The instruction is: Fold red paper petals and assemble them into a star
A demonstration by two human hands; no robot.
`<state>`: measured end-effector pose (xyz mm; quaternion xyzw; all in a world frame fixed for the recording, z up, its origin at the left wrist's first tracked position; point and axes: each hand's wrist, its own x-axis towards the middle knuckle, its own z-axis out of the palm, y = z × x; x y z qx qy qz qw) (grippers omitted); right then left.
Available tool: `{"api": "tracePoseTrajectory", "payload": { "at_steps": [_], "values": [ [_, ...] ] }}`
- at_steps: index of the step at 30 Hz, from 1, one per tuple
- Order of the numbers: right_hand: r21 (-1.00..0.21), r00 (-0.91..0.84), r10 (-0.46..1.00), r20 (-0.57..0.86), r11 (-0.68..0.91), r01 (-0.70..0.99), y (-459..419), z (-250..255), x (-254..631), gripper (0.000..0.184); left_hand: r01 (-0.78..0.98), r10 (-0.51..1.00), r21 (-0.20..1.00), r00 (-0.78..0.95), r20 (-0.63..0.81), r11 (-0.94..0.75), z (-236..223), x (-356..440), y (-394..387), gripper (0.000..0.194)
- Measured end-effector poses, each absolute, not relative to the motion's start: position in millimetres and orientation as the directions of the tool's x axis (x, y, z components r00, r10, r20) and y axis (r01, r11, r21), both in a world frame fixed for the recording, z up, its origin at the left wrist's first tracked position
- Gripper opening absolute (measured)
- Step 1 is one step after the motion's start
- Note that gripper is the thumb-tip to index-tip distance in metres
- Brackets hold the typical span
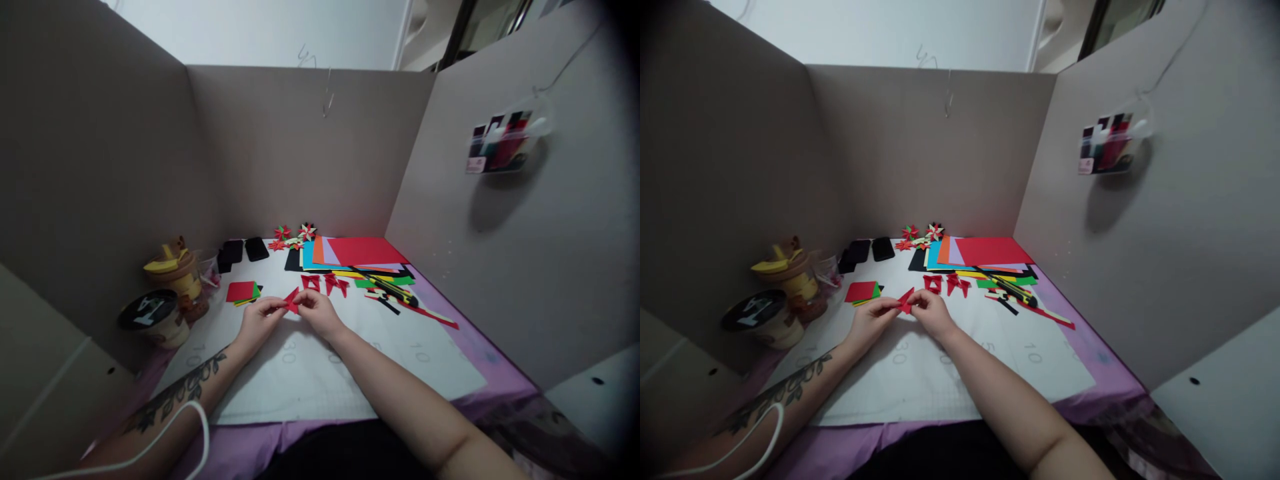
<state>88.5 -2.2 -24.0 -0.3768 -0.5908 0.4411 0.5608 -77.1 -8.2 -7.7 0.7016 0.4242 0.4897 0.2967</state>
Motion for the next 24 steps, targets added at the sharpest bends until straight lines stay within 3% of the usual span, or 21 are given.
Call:
{"api": "tracePoseTrajectory", "payload": {
  "at_steps": [8, 24],
  "values": [
    [-0.950, -0.044, 0.949, 0.311, 0.309, -0.039, -4, -21, 90, 0.006, 0.280, 0.889, 0.844, 0.144, 0.434, -0.458, -12, -78, -6, 0.013],
    [-0.939, 0.077, 0.970, 0.229, 0.241, -0.246, -1, -29, 79, 0.017, 0.218, 0.954, 0.930, 0.029, 0.297, -0.296, -8, -67, -8, 0.013]
  ]
}}
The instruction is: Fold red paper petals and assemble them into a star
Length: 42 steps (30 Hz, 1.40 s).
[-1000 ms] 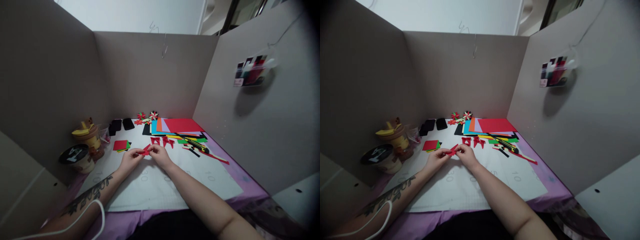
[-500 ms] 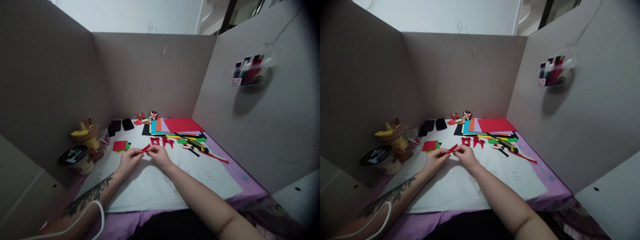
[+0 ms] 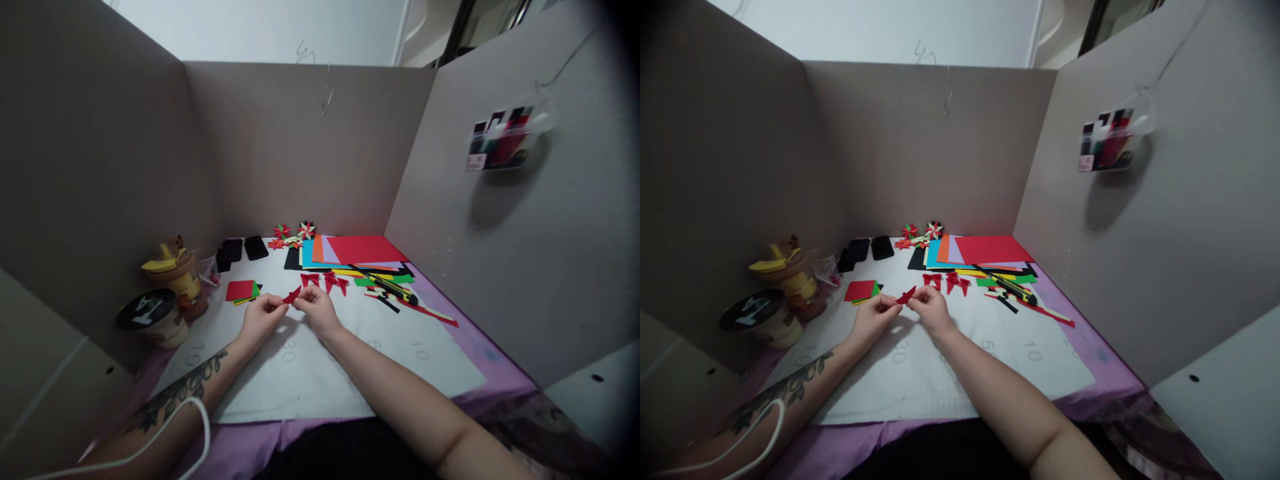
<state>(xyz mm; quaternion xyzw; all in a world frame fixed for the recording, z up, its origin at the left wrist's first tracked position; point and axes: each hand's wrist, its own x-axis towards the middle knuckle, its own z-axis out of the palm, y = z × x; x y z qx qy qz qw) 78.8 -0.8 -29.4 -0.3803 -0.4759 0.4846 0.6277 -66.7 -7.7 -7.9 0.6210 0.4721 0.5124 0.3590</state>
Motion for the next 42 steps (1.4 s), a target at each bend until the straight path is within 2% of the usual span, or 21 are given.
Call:
{"api": "tracePoseTrajectory", "payload": {
  "at_steps": [6, 8, 11, 14, 17, 21, 27, 34, 38, 42],
  "values": [
    [-0.945, 0.118, 0.971, 0.206, 0.229, -0.234, -1, -28, 76, 0.021, 0.214, 0.971, 0.948, 0.018, 0.238, -0.237, -14, -66, -5, 0.013],
    [-0.950, 0.143, 0.964, 0.223, 0.248, -0.191, 0, -28, 77, 0.021, 0.157, 0.975, 0.963, 0.058, 0.213, -0.220, -18, -67, -3, 0.013],
    [-0.947, 0.161, 0.940, 0.301, 0.314, -0.068, 0, -27, 81, 0.018, 0.072, 0.973, 0.973, 0.097, 0.211, -0.218, -22, -66, -1, 0.025],
    [-0.936, 0.074, 0.933, 0.352, 0.350, 0.047, -4, -25, 83, 0.014, 0.058, 0.950, 0.953, 0.116, 0.291, -0.299, -19, -65, -3, 0.036],
    [-0.929, -0.034, 0.936, 0.352, 0.353, 0.109, -10, -21, 80, 0.013, 0.102, 0.940, 0.946, 0.185, 0.285, -0.307, -14, -65, -5, 0.034],
    [-0.945, -0.039, 0.946, 0.322, 0.324, 0.041, -13, -19, 77, 0.015, 0.125, 0.949, 0.958, 0.219, 0.228, -0.259, -11, -66, -6, 0.025],
    [-0.955, -0.018, 0.963, 0.270, 0.265, -0.129, -7, -25, 77, 0.022, 0.097, 0.949, 0.975, 0.268, 0.168, -0.200, -12, -64, -7, 0.029],
    [-0.956, -0.034, 0.969, 0.245, 0.236, -0.174, -7, -25, 76, 0.024, 0.047, 0.973, 0.974, 0.085, 0.215, -0.220, -11, -65, -5, 0.027],
    [-0.957, -0.052, 0.971, 0.234, 0.220, -0.192, -7, -25, 76, 0.026, -0.050, 0.983, 0.982, 0.010, 0.182, -0.182, -10, -69, 0, 0.033],
    [-0.971, -0.019, 0.974, 0.225, 0.222, -0.089, -7, -26, 79, 0.022, -0.164, 0.987, 0.974, -0.075, 0.144, -0.154, -11, -76, 7, 0.037]
  ]
}}
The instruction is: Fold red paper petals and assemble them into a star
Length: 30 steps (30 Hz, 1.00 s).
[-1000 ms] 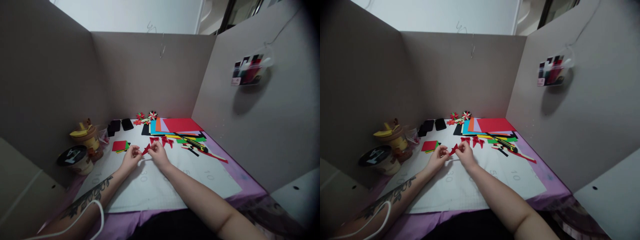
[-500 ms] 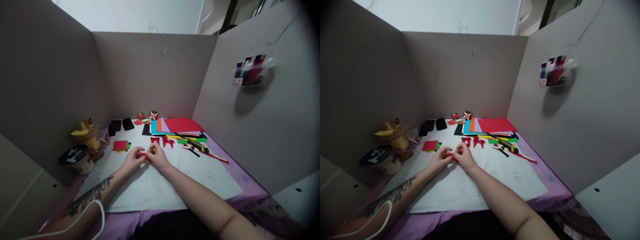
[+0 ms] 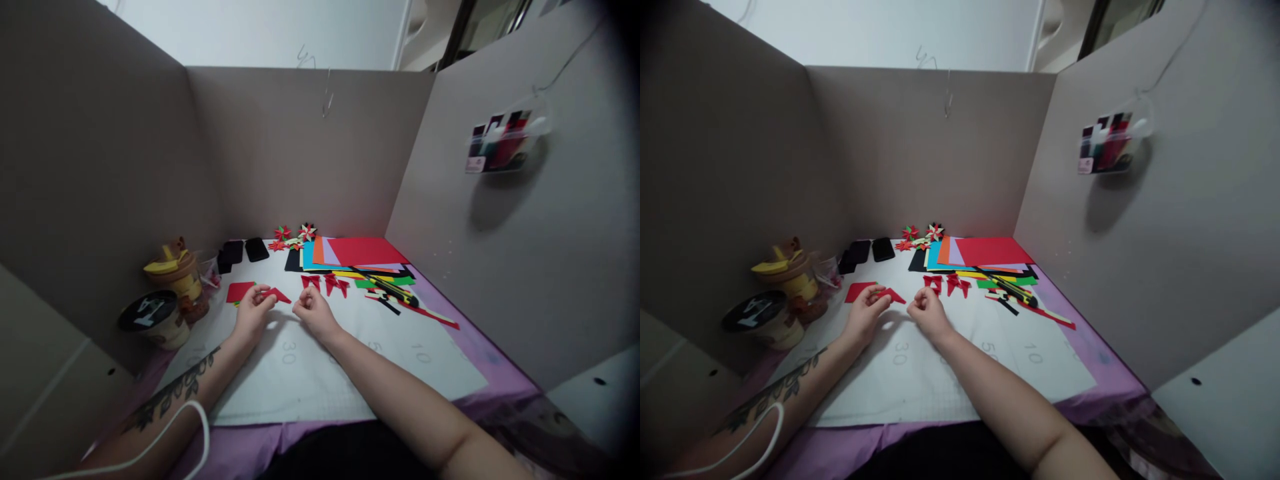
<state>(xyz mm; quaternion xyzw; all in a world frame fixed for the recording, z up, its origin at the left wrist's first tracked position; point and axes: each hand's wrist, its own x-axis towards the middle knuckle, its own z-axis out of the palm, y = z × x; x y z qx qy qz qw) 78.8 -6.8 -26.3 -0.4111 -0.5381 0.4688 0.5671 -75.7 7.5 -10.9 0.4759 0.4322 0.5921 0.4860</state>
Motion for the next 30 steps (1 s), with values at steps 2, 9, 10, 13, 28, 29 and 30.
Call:
{"api": "tracePoseTrajectory", "payload": {
  "at_steps": [2, 9, 10, 13, 28, 29, 30],
  "values": [
    [-0.953, 0.027, 0.953, 0.301, 0.300, 0.043, -8, -25, 82, 0.015, -0.163, 0.987, 0.977, -0.103, 0.125, -0.141, -12, -78, 10, 0.039],
    [-0.579, -0.154, 0.697, 0.700, 0.681, 0.449, -15, -20, 83, 0.038, -0.071, 0.999, 0.997, 0.042, 0.022, -0.019, -12, -71, 2, 0.039],
    [-0.567, -0.173, 0.692, 0.701, 0.688, 0.453, -15, -20, 82, 0.041, -0.064, 0.998, 0.998, 0.063, 0.019, -0.015, -11, -70, 0, 0.038],
    [-0.656, -0.125, 0.757, 0.642, 0.626, 0.420, -12, -25, 82, 0.040, -0.017, 0.994, 0.999, 0.102, 0.033, -0.032, -10, -68, -3, 0.037],
    [-0.935, 0.034, 0.939, 0.342, 0.336, 0.111, -5, -23, 88, 0.014, 0.223, 0.965, 0.954, 0.212, 0.154, -0.201, -8, -70, -8, 0.035],
    [-0.938, 0.032, 0.942, 0.335, 0.330, 0.108, -6, -22, 88, 0.014, 0.243, 0.962, 0.946, 0.219, 0.164, -0.217, -8, -70, -8, 0.034],
    [-0.940, 0.030, 0.944, 0.330, 0.326, 0.101, -6, -22, 88, 0.015, 0.264, 0.960, 0.938, 0.223, 0.167, -0.225, -9, -70, -8, 0.032]
  ]
}}
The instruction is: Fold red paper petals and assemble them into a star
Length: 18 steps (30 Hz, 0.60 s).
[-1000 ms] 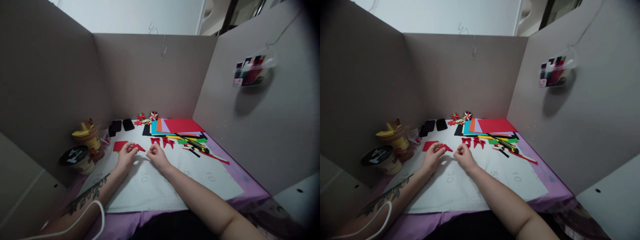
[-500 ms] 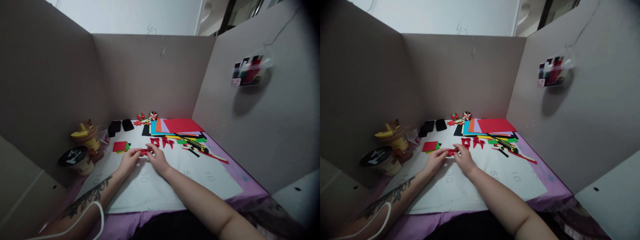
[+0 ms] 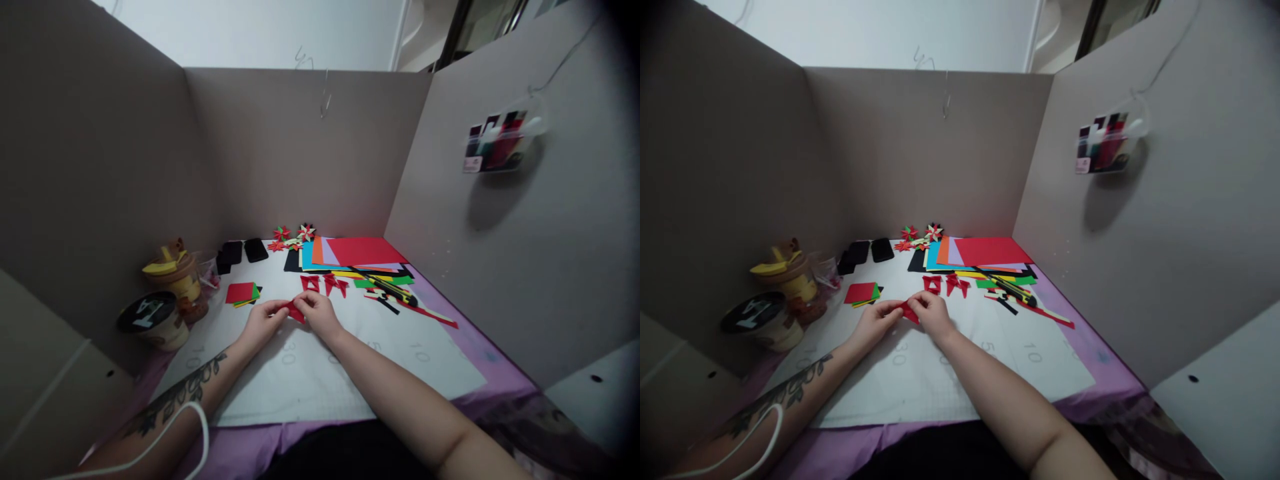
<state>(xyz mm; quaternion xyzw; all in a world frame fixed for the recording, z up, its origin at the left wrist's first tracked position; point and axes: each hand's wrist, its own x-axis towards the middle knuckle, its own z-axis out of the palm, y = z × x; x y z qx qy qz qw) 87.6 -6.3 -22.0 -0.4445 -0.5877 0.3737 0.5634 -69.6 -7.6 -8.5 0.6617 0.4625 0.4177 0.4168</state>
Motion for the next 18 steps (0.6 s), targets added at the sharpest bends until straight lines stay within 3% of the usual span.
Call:
{"api": "tracePoseTrajectory", "payload": {
  "at_steps": [4, 9, 13, 18],
  "values": [
    [-0.972, 0.026, 0.975, 0.221, 0.223, -0.070, -3.8, -23.5, 85.9, 0.030, 0.301, 0.972, 0.933, 0.184, 0.145, -0.196, -9.5, -70.4, -5.5, 0.029],
    [-0.886, -0.121, 0.981, -0.151, -0.188, -0.425, 0.4, -24.4, 83.9, 0.027, 0.284, 0.983, 0.941, 0.050, 0.176, -0.183, -12.5, -74.1, -0.6, 0.031],
    [-0.808, -0.248, 0.952, -0.179, -0.286, -0.515, -1.3, -22.8, 85.1, 0.014, 0.275, 0.980, 0.941, 0.035, 0.194, -0.196, -13.5, -75.1, 0.7, 0.031],
    [-0.743, -0.272, 0.943, -0.191, -0.320, -0.588, -1.0, -23.2, 87.2, 0.007, 0.281, 0.981, 0.939, 0.042, 0.192, -0.196, -13.7, -75.1, 0.7, 0.032]
  ]
}}
